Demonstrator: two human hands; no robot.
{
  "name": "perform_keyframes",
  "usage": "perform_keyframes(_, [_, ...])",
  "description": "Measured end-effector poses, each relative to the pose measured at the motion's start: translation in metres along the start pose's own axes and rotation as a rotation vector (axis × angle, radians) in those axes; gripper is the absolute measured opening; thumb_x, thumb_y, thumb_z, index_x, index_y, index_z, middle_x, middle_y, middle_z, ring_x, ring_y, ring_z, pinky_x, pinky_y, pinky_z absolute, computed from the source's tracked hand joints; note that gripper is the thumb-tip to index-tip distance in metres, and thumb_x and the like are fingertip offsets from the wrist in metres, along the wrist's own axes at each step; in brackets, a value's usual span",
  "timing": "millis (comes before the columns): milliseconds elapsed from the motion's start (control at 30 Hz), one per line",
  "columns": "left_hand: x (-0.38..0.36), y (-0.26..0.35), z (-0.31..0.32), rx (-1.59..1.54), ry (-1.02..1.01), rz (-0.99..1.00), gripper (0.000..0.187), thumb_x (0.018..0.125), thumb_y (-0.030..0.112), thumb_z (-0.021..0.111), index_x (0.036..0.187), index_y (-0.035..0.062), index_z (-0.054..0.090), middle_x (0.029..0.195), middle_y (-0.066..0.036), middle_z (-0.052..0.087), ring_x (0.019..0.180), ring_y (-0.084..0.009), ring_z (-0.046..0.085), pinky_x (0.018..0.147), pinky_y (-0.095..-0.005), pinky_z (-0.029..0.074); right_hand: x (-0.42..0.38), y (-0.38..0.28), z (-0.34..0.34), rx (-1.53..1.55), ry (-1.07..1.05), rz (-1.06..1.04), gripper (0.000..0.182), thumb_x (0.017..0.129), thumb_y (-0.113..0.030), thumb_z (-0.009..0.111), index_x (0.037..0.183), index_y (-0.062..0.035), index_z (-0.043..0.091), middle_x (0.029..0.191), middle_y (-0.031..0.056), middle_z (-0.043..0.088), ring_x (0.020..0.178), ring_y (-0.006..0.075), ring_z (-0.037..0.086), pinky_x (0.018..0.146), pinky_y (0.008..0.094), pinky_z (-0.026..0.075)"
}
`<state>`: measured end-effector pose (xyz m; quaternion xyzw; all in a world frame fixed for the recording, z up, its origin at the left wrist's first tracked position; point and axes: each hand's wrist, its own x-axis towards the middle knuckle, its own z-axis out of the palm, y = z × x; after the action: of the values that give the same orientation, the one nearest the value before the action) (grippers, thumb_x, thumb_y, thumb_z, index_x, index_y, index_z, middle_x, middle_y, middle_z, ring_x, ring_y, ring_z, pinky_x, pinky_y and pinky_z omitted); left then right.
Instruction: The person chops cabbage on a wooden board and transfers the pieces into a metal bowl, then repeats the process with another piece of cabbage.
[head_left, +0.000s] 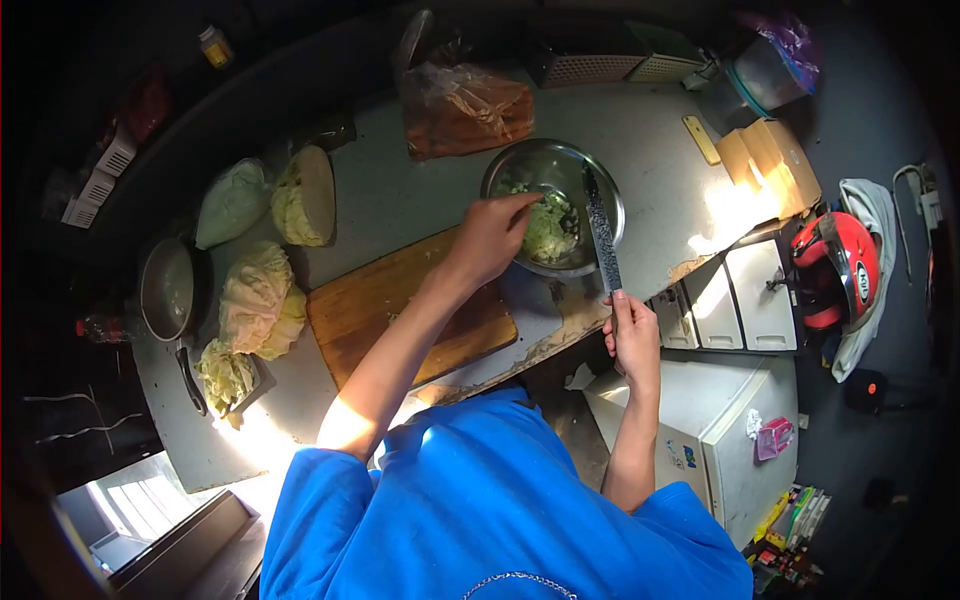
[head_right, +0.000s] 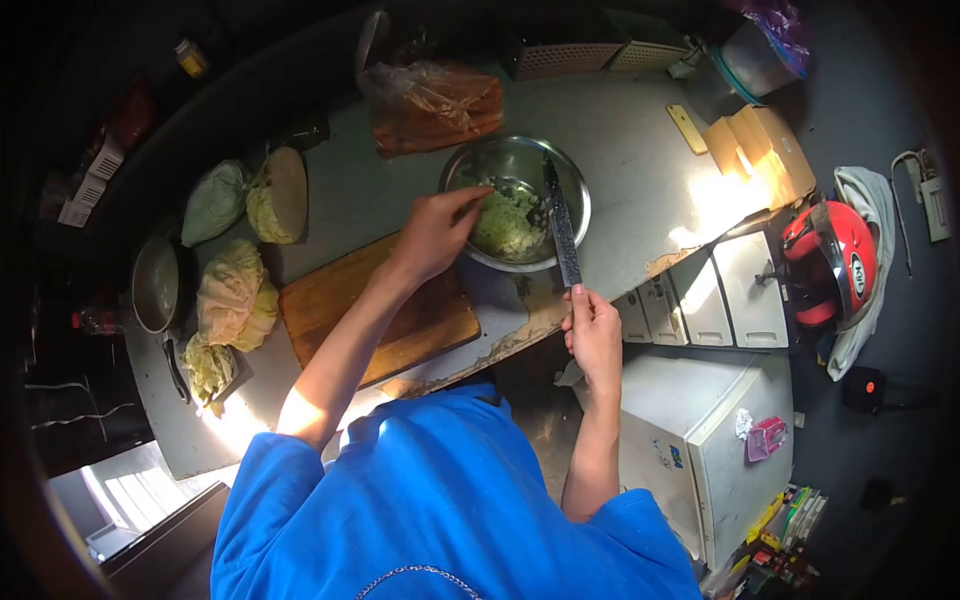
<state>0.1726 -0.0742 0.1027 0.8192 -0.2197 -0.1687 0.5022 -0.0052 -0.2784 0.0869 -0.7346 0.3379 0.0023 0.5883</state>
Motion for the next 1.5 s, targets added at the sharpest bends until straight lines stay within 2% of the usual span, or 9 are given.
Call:
perform_keyframes(100, [0.038,-0.033,0.036,0.239,0.014,0.342,0.041,0.090,0.001,0.063,0.131,0.0064,0.066,0.128,-0.022,0.067,0.112,-0.0339,0.068,0.098,-0.0374,0.053,0.000,-0.005,-0.003,-0.095,0.081,-0.047,0.038,0.107,-0.036,0.054,0.106,0.0003,0.067,0.063,-0.0003,0.056,0.047,0.0060,0.049,0.042,0.0236,0.037])
perform_keyframes(333, [0.094,-0.098,0.095,0.637,-0.167,0.366,0.037,0.092,0.006,0.056,0.127,0.0055,0.067,0.137,-0.022,0.060,0.125,-0.0376,0.059,0.103,-0.0414,0.049,-0.013,-0.007,-0.005,-0.083,0.098,-0.058,0.038,0.106,-0.035,0.056,0.107,0.0016,0.066,0.064,0.0004,0.057,0.047,0.0059,0.049,0.043,0.0243,0.038])
perform_keyframes(400, [0.099,-0.084,0.088,0.692,-0.386,0.242,0.033,0.094,0.009,0.054,0.124,0.0072,0.069,0.129,-0.023,0.064,0.121,-0.0367,0.062,0.101,-0.0427,0.050,-0.017,0.002,-0.005,-0.009,0.061,-0.052,0.037,0.106,-0.034,0.057,0.106,0.0016,0.066,0.064,0.0006,0.057,0.047,0.0058,0.049,0.043,0.0242,0.038])
perform_keyframes(833, [0.098,-0.048,0.033,0.319,-0.463,0.148,0.045,0.084,0.001,0.065,0.127,0.0116,0.068,0.115,-0.021,0.070,0.107,-0.0342,0.068,0.094,-0.0411,0.052,-0.016,0.005,-0.002,-0.009,0.043,-0.049,0.038,0.105,-0.033,0.058,0.113,0.0033,0.066,0.065,0.0015,0.058,0.048,0.0056,0.049,0.044,0.0242,0.038])
perform_keyframes(900, [0.094,-0.045,0.029,0.312,-0.186,0.408,0.038,0.084,0.007,0.067,0.122,0.0086,0.070,0.108,-0.020,0.072,0.103,-0.0333,0.069,0.091,-0.0407,0.053,-0.015,0.003,-0.001,-0.019,0.043,-0.058,0.038,0.105,-0.033,0.059,0.113,0.0034,0.066,0.065,0.0016,0.059,0.049,0.0056,0.050,0.044,0.0241,0.039])
perform_keyframes(1100, [0.077,-0.022,0.015,0.276,-0.038,0.287,0.019,0.087,0.015,0.065,0.099,0.0029,0.074,0.095,-0.018,0.074,0.095,-0.0364,0.070,0.084,-0.0436,0.053,-0.011,0.003,0.001,-0.050,0.021,-0.094,0.039,0.104,-0.033,0.061,0.114,0.0038,0.065,0.067,0.0017,0.059,0.049,0.0055,0.050,0.045,0.0235,0.039])
perform_keyframes(1200, [0.055,-0.024,0.010,0.141,0.105,0.412,0.027,0.093,0.022,0.063,0.109,0.0019,0.073,0.101,-0.018,0.074,0.087,-0.0290,0.070,0.080,-0.0394,0.053,-0.007,0.005,0.004,-0.010,0.050,-0.091,0.038,0.104,-0.031,0.062,0.117,0.0045,0.065,0.068,0.0017,0.059,0.050,0.0054,0.049,0.046,0.0230,0.039])
perform_keyframes(1333, [0.008,-0.025,-0.005,-0.086,0.166,0.342,0.022,0.098,0.015,0.062,0.114,0.0038,0.072,0.107,-0.015,0.074,0.097,-0.0234,0.071,0.088,-0.0328,0.053,-0.005,0.000,0.004,-0.053,0.041,-0.084,0.037,0.105,-0.030,0.060,0.117,0.0047,0.065,0.068,0.0014,0.058,0.051,0.0051,0.048,0.046,0.0227,0.039])
perform_keyframes(1500, [-0.123,-0.093,-0.017,-0.249,0.682,-0.017,0.024,0.099,0.011,0.061,0.118,-0.0009,0.068,0.113,-0.015,0.071,0.103,-0.0226,0.069,0.089,-0.0330,0.053,-0.014,0.007,0.022,0.041,-0.101,-0.134,0.030,0.108,-0.026,0.052,0.115,0.0003,0.065,0.068,0.0006,0.057,0.051,0.0052,0.049,0.046,0.0226,0.039])
